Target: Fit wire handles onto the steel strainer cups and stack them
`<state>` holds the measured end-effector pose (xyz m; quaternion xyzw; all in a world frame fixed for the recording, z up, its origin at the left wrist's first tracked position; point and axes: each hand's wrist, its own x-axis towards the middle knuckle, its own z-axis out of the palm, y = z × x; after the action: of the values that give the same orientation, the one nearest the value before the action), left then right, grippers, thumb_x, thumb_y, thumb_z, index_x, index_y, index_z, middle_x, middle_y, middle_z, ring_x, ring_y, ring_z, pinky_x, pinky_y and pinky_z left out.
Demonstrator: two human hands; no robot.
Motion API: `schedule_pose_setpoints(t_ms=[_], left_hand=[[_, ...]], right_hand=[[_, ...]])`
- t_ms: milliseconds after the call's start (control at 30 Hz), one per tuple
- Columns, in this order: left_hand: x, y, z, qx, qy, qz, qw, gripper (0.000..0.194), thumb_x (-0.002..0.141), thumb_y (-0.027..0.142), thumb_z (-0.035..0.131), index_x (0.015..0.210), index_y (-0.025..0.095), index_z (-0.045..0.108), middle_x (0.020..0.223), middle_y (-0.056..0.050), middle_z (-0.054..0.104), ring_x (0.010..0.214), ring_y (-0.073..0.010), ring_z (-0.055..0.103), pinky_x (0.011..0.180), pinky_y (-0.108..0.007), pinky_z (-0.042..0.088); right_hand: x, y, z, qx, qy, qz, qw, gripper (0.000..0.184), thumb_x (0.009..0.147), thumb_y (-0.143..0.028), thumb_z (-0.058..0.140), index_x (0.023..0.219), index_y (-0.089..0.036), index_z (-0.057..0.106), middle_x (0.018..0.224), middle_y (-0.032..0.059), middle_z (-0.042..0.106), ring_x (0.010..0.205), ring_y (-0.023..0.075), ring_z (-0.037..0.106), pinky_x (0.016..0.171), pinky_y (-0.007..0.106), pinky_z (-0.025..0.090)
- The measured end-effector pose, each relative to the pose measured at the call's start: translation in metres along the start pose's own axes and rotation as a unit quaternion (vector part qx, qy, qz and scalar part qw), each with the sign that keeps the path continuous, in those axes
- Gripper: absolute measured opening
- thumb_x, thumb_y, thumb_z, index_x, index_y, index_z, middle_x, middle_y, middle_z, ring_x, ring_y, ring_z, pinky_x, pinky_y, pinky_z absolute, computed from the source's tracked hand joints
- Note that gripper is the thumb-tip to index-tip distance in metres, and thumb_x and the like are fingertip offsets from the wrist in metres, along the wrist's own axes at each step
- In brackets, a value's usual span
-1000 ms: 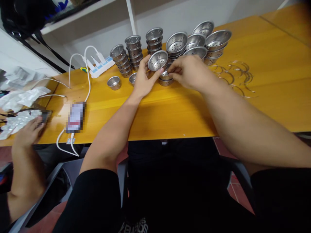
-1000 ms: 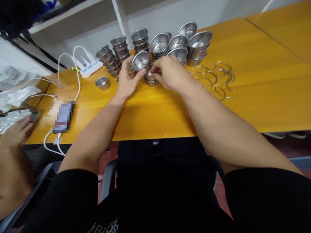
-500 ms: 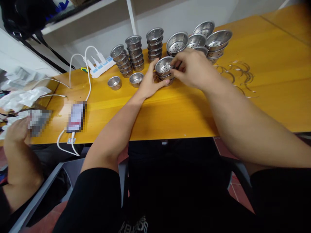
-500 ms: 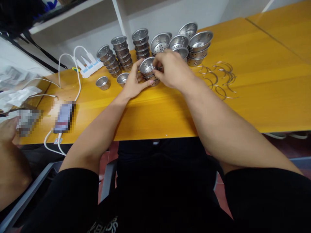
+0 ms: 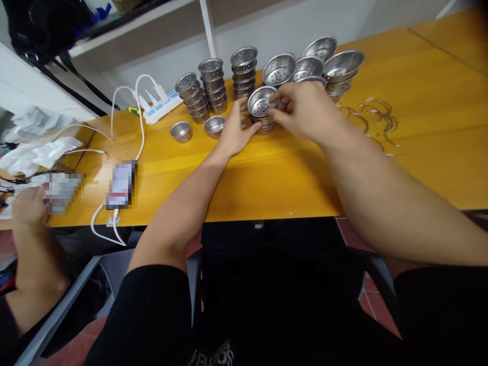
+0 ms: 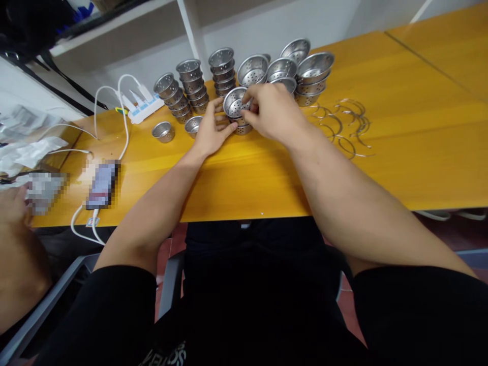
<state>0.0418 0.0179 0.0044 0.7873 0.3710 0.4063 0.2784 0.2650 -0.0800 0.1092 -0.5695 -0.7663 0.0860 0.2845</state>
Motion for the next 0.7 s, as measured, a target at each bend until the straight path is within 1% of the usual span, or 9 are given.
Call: schedule_pose_setpoints(t_ms=[67, 167, 200, 267, 367, 467, 533, 633, 700], left_hand=[[-0.003, 0.016, -0.015, 0.053, 0.015, 0.008, 0.998, 0.083, 0.097, 0.036, 0.085, 0.168, 0.033, 0.042, 0.171, -0.014, 0.059, 0.148, -0.0358, 0.067, 0.124, -0.055, 0.062], [-0.008, 0.048, -0.049, 0.161, 0.05, 0.002, 0.986, 0.074, 0.092, 0.03, 0.086, 0.158, 0.033, 0.054, 0.168, -0.011, 0.06, 0.161, -0.0374, 0.057, 0.142, -0.056, 0.045], [-0.01, 0.057, -0.061, 0.199, 0.065, -0.015, 0.978, 0.075, 0.089, 0.026, 0.088, 0.156, 0.032, 0.055, 0.167, -0.011, 0.059, 0.163, -0.0369, 0.055, 0.145, -0.054, 0.042], [-0.015, 0.071, -0.08, 0.268, 0.077, -0.083, 0.957, 0.082, 0.083, 0.023, 0.095, 0.155, 0.024, 0.055, 0.167, -0.018, 0.056, 0.163, -0.0393, 0.053, 0.145, -0.053, 0.042], [-0.02, 0.072, -0.093, 0.312, 0.039, -0.189, 0.93, 0.089, 0.077, 0.025, 0.103, 0.151, 0.013, 0.054, 0.164, -0.025, 0.058, 0.159, -0.046, 0.055, 0.141, -0.061, 0.045], [-0.021, 0.055, -0.093, 0.299, 0.019, -0.247, 0.921, 0.086, 0.073, 0.016, 0.103, 0.145, 0.014, 0.055, 0.154, -0.024, 0.066, 0.152, -0.0494, 0.062, 0.135, -0.068, 0.048], [-0.019, 0.04, -0.09, 0.28, 0.023, -0.22, 0.934, 0.079, 0.072, 0.013, 0.101, 0.138, 0.018, 0.058, 0.147, -0.021, 0.069, 0.148, -0.0477, 0.065, 0.135, -0.066, 0.049], [-0.013, 0.02, -0.083, 0.24, 0.06, -0.112, 0.962, 0.073, 0.068, 0.011, 0.1, 0.129, 0.021, 0.061, 0.141, -0.017, 0.068, 0.147, -0.0424, 0.064, 0.137, -0.061, 0.048], [-0.008, 0.009, -0.077, 0.204, 0.082, -0.048, 0.974, 0.075, 0.063, 0.009, 0.1, 0.126, 0.023, 0.062, 0.138, -0.015, 0.068, 0.145, -0.0402, 0.064, 0.139, -0.059, 0.047]], right_hand=[[-0.002, -0.002, -0.003, 0.016, 0.021, -0.012, 1.0, 0.03, 0.11, -0.03, 0.067, 0.134, -0.018, 0.081, 0.113, 0.0126, 0.082, 0.096, 0.0269, 0.073, 0.097, 0.037, 0.054], [-0.004, -0.005, -0.007, 0.047, 0.062, -0.026, 0.997, 0.029, 0.111, -0.033, 0.065, 0.133, -0.02, 0.079, 0.114, 0.0131, 0.08, 0.095, 0.0261, 0.071, 0.096, 0.037, 0.054], [-0.005, -0.005, -0.007, 0.058, 0.07, -0.032, 0.995, 0.028, 0.11, -0.033, 0.066, 0.13, -0.02, 0.079, 0.112, 0.0132, 0.08, 0.094, 0.026, 0.071, 0.095, 0.038, 0.054], [-0.006, -0.006, -0.004, 0.08, 0.059, -0.052, 0.994, 0.023, 0.109, -0.035, 0.067, 0.123, -0.021, 0.08, 0.106, 0.0119, 0.079, 0.09, 0.0259, 0.07, 0.093, 0.039, 0.054], [-0.007, -0.006, 0.005, 0.11, -0.008, -0.109, 0.988, 0.024, 0.11, -0.045, 0.068, 0.115, -0.025, 0.079, 0.098, 0.0082, 0.077, 0.086, 0.0262, 0.068, 0.089, 0.042, 0.054], [-0.007, -0.004, 0.015, 0.12, -0.068, -0.159, 0.978, 0.027, 0.108, -0.049, 0.071, 0.113, -0.024, 0.08, 0.093, 0.0068, 0.075, 0.082, 0.0258, 0.066, 0.085, 0.042, 0.052], [-0.006, -0.004, 0.019, 0.113, -0.101, -0.176, 0.973, 0.027, 0.106, -0.048, 0.072, 0.11, -0.023, 0.081, 0.089, 0.0062, 0.074, 0.078, 0.024, 0.065, 0.082, 0.04, 0.049], [-0.006, -0.006, 0.021, 0.098, -0.167, -0.195, 0.962, 0.026, 0.103, -0.048, 0.074, 0.103, -0.023, 0.081, 0.085, 0.0041, 0.074, 0.074, 0.0214, 0.063, 0.077, 0.037, 0.045], [-0.006, -0.009, 0.022, 0.095, -0.215, -0.203, 0.95, 0.026, 0.101, -0.049, 0.076, 0.099, -0.024, 0.08, 0.084, 0.0028, 0.074, 0.073, 0.0208, 0.063, 0.075, 0.036, 0.044]])
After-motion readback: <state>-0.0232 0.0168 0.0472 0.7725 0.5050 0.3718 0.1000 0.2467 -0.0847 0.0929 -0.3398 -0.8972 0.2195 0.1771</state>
